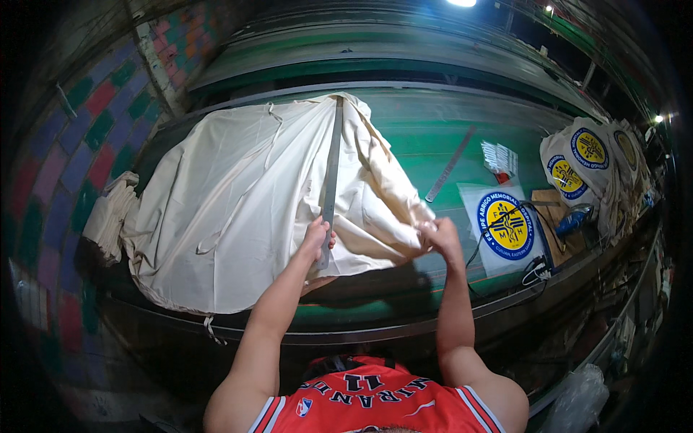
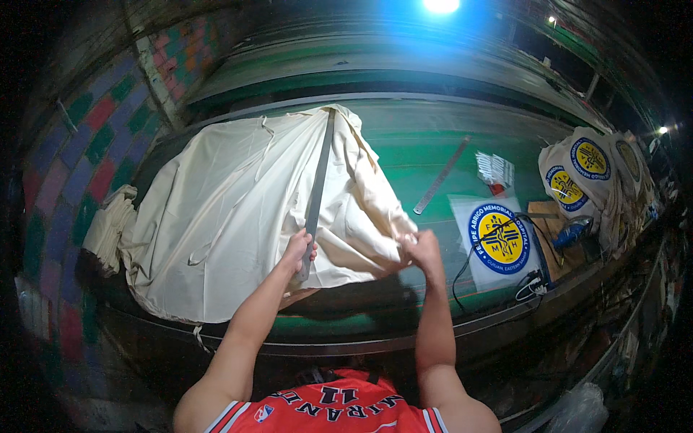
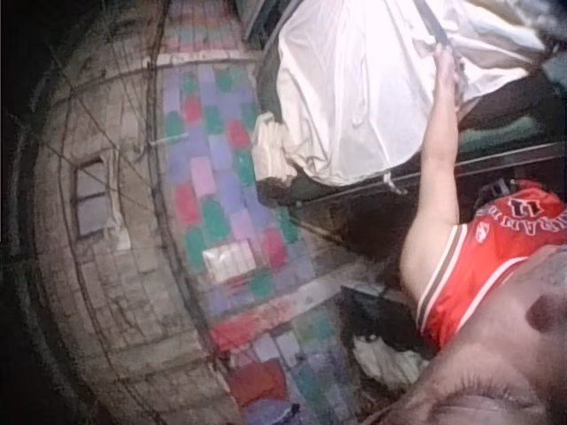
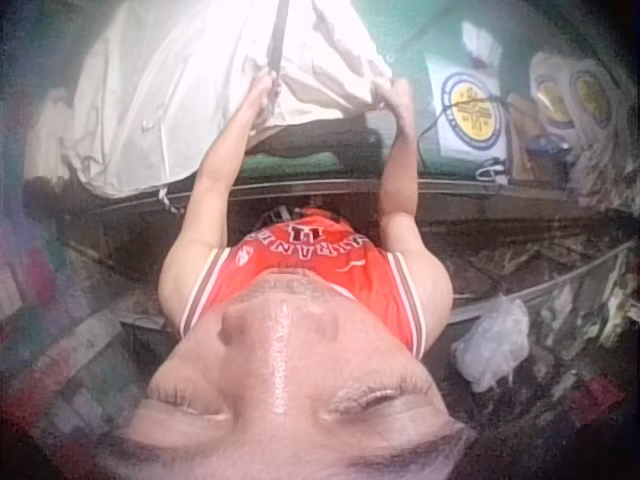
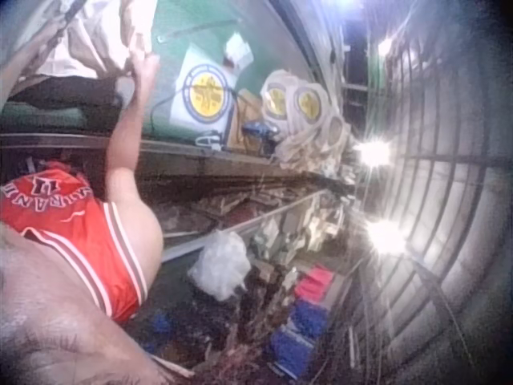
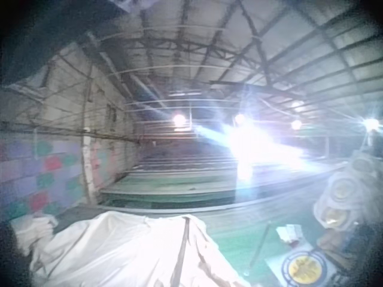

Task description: The person unfolds a large beige fabric on a green worktable, smooths it out, and uses a long metal straightedge to guide a knife while cutting the fabric into sections. The person repeatedly repositions the straightedge and cuts along its edge.

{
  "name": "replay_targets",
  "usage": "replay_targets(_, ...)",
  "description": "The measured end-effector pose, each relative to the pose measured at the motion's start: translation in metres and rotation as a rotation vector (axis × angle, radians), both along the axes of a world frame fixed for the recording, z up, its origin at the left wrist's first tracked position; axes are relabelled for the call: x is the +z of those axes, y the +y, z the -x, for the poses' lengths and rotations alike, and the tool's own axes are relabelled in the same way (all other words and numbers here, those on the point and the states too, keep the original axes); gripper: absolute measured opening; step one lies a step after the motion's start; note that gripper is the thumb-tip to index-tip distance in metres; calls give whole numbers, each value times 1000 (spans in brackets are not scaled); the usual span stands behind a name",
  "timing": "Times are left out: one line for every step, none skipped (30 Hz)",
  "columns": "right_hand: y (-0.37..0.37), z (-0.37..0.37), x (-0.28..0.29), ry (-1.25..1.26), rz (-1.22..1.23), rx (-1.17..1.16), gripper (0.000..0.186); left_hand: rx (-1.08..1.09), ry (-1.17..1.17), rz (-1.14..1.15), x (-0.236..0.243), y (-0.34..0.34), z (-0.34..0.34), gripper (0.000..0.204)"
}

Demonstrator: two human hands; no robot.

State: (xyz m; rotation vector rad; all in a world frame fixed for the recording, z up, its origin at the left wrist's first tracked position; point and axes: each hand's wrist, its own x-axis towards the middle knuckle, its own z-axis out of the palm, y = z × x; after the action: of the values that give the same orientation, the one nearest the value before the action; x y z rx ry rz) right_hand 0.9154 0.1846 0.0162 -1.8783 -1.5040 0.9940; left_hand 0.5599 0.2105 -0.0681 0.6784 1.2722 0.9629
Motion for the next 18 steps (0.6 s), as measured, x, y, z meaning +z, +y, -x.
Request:
replay_targets(-1, -2, -13, -75, 227, 45, 54, -4, 41, 28, -6, -6, 0, 23)
replay_targets(-9, 4, -30, -168, 153, 52, 52, -30, 65, 47, -11, -12, 2, 28)
replay_targets(-19, 11, -45, -290, 137, 29, 50, -42, 39, 50, -17, -19, 5, 30)
replay_targets(-29, 14, -54, -444, 143, 28, 45, -53, 12, 72, -21, -26, 8, 32)
replay_targets(-40, 22, -62, -546, -11, -35, 44, -58, -16, 100, -26, -34, 11, 33)
replay_targets(-52, 32, -67, -688, -138, -109, 43, -89, -55, 106, -30, -40, 15, 38)
replay_targets(-58, 43, -69, -812, -238, -187, 42, -84, -64, 86, -33, -46, 17, 36)
replay_targets(-62, 52, -69, -796, -442, -198, 39, -125, -56, 48, -35, -51, 22, 35)
replay_targets(-61, 66, -68, -683, -473, -110, 38, -175, -54, 18, -35, -57, 26, 34)
replay_targets(-62, 78, -68, -573, -556, -27, 38, -119, -22, 54, -37, -64, 25, 32)
replay_targets(-65, 91, -70, -461, -633, 53, 38, -165, 8, 73, -35, -69, 28, 35)
replay_targets(-71, 111, -77, -349, -518, 146, 36, -144, -38, 48, -34, -74, 28, 35)
replay_targets(-78, 135, -85, -235, -422, 239, 37, -115, -71, 70, -31, -77, 27, 36)
replay_targets(-82, 159, -94, -89, -285, 239, 40, -150, -136, 36, -28, -82, 27, 35)
replay_targets(-86, 178, -103, 46, -124, 227, 43, -177, -196, 22, -26, -87, 26, 35)
replay_targets(-91, 191, -111, 241, -56, 229, 46, -213, -295, -9, -23, -92, 26, 35)
replay_targets(-93, 199, -118, 442, 82, 210, 49, -293, -186, -25, -21, -95, 25, 35)
replay_targets(-90, 203, -124, 604, 257, 233, 33, -332, -181, -58, -19, -100, 29, 35)
